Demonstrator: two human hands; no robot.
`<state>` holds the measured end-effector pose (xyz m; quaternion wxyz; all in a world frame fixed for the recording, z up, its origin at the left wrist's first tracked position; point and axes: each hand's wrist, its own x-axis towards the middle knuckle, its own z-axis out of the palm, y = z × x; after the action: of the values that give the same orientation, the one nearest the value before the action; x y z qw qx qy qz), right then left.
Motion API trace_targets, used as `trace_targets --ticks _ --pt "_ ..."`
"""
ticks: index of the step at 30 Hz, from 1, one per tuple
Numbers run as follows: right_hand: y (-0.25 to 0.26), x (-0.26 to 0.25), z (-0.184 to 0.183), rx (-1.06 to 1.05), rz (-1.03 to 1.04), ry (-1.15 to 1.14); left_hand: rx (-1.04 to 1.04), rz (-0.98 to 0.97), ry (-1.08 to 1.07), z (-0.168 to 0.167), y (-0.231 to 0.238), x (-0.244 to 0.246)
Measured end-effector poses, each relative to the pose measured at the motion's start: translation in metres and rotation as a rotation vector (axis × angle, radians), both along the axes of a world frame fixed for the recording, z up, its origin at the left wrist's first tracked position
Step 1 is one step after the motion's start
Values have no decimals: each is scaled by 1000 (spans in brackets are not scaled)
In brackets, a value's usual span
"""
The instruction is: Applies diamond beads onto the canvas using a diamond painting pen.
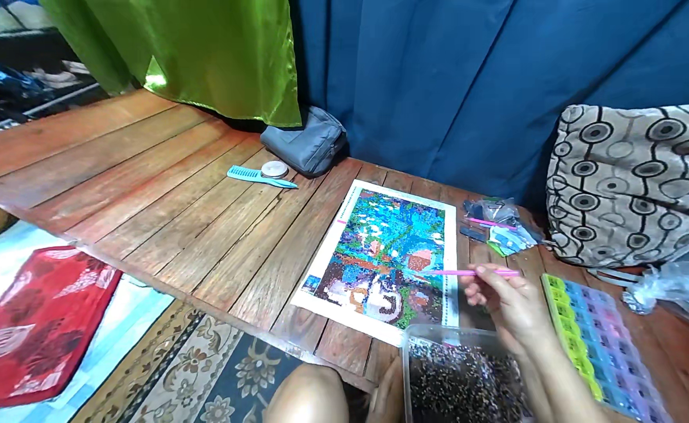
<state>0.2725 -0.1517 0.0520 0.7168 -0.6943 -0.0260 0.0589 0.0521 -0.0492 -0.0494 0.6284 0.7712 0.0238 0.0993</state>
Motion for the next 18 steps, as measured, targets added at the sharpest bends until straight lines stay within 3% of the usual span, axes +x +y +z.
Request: trace_targets --ticks 3,8,18 --pt "-35 -27 10 101 -10 -80 24 30 -46 -9 0 3" --pt "-90 -83 -9 81 -145 -118 60 52 -77 -20 0 7" --pt "-83 -126 -52 -202 -190 -198 105 50 -116 -30 3 6"
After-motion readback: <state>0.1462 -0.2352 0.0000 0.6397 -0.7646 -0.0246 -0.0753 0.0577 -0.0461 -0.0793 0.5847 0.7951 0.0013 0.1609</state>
